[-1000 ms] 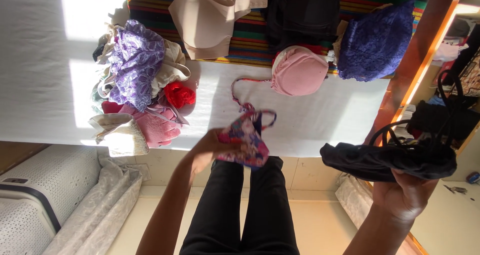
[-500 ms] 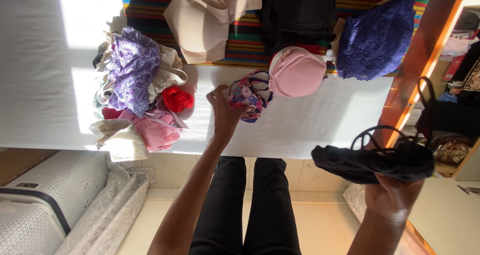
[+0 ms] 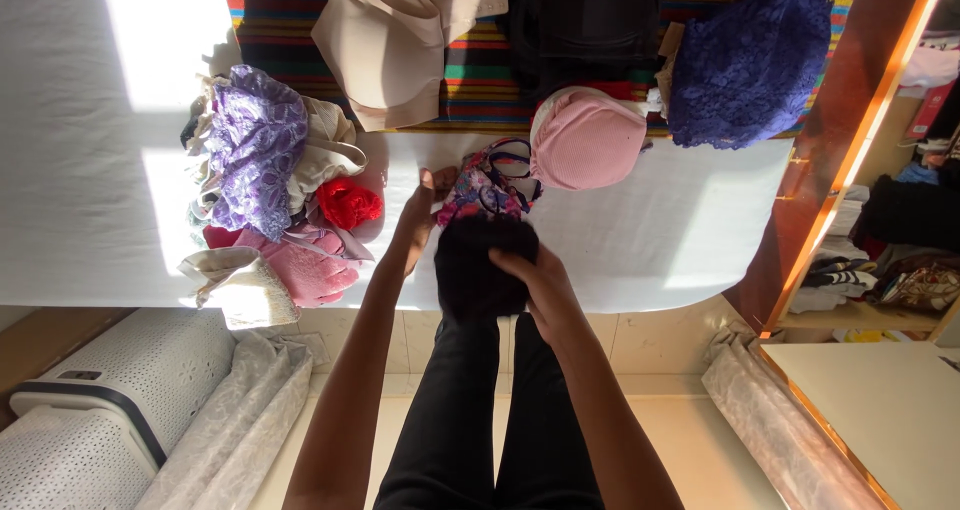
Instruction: Folding several bras and organizing them into a wooden wardrobe.
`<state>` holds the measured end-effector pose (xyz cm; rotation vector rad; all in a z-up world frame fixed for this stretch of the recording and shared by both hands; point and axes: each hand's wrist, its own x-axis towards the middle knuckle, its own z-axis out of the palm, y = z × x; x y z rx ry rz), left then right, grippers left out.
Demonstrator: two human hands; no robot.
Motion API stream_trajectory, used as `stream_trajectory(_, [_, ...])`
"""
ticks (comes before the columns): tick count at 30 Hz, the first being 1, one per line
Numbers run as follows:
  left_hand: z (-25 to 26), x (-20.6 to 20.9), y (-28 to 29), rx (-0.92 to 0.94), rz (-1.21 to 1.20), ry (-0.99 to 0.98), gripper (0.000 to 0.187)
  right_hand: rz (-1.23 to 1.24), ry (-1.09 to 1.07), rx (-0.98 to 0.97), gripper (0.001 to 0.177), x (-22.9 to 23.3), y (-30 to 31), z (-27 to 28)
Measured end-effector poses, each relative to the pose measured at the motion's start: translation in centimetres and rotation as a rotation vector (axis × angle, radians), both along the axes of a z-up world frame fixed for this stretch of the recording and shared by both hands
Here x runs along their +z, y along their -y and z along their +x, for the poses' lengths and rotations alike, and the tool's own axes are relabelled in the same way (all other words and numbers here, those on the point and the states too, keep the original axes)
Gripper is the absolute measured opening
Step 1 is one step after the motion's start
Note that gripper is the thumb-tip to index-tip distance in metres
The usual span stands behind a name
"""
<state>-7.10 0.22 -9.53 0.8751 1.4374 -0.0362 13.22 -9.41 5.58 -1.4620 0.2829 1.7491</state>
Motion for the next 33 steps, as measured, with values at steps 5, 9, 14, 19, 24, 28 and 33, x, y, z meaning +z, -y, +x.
stream_trajectory(5, [1.8,5.3,-2.1,0.232,-0.075,0.268,0.093,0.142,0.236,0.105,0.050,-6.6,-3.0,-0.3])
stream_trajectory(9, [4.9,9.6,-1.9,0.038,0.223,0.095,0.072,0.135,0.294,0.139,0.053,-7.4,-3.7,0.0])
stream_trajectory(14, [6.9,8.1,-0.1,0.130,0.502,-0.089,0.049,0.038,0.276,0.087,0.054,-9.7,-0.9,-0.8])
stream_trajectory(19, [6.3,7.6,0.4,0.201,0.532,-0.120,0.046,-0.104,0.953,0.278,0.060,-7.9,-0.8,-1.9])
stream_trajectory(24, [3.5,6.6,-0.5,0.158,0.303,0.154,0.064,0.317,1.121,0.543,0.104,-9.1,-1.9,-2.1])
stream_trajectory(28, [2.1,5.5,-0.9,0.075,0.259,0.212,0.059,0.325,0.904,0.575,0.088,-8.1,-3.2,-1.2])
stream_trajectory(33, [1.1,4.2,0.2,0.170,0.139,0.414,0.054,0.380,0.844,0.693,0.061,-8.5,-2.3,-1.2])
